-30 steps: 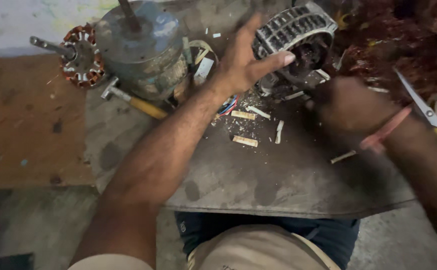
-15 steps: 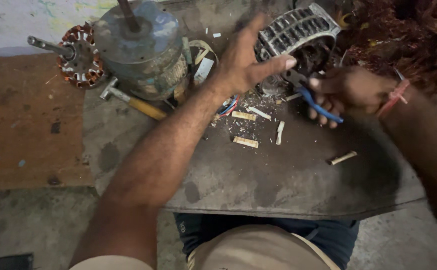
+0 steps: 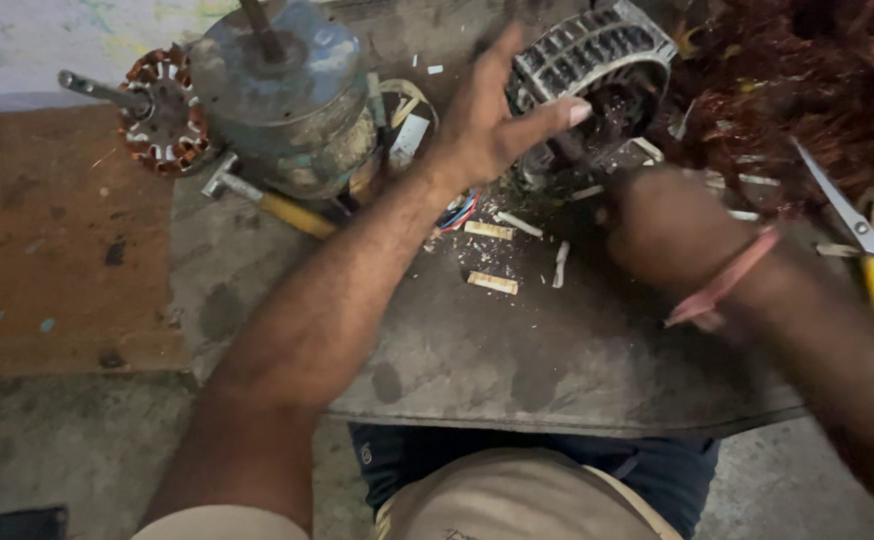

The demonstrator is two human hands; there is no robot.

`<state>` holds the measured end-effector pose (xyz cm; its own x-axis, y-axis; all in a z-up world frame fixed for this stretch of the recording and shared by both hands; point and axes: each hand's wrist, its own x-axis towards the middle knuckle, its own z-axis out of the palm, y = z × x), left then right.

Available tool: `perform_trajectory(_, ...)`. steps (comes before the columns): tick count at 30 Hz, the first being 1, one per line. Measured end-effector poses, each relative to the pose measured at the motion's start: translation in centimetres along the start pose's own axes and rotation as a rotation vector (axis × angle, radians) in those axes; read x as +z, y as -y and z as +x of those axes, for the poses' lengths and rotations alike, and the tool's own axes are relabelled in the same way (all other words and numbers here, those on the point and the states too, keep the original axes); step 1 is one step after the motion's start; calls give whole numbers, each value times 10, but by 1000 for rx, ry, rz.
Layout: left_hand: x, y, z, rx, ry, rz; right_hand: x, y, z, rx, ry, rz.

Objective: The person uses pliers to pull and cut copper windings from a motor stator. They repeatedly grip, twist, and cut the wires, removing them from the stator slots and placing the extracted copper on the workbench.

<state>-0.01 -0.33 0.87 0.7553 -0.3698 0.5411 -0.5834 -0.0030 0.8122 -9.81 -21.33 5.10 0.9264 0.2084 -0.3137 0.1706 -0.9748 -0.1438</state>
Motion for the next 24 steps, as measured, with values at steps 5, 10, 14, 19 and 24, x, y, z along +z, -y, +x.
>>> perform_trajectory(5,2,3,-3,-23,-14,127,14,10,-10,-225,-296,-457)
perform_trajectory(10,0,-3,-2,-105,34,37,-4,-46,29,67,137,477)
perform_trajectory(14,0,-11,2,-100,30,27,10,-87,51,-65,397,1311)
perform_trajectory(19,3,-10,-1,-136,17,-62,26,-96,55,-19,365,1289)
perform_trajectory(24,-2,-9,-6,11,-44,151,7,-51,30,49,88,425)
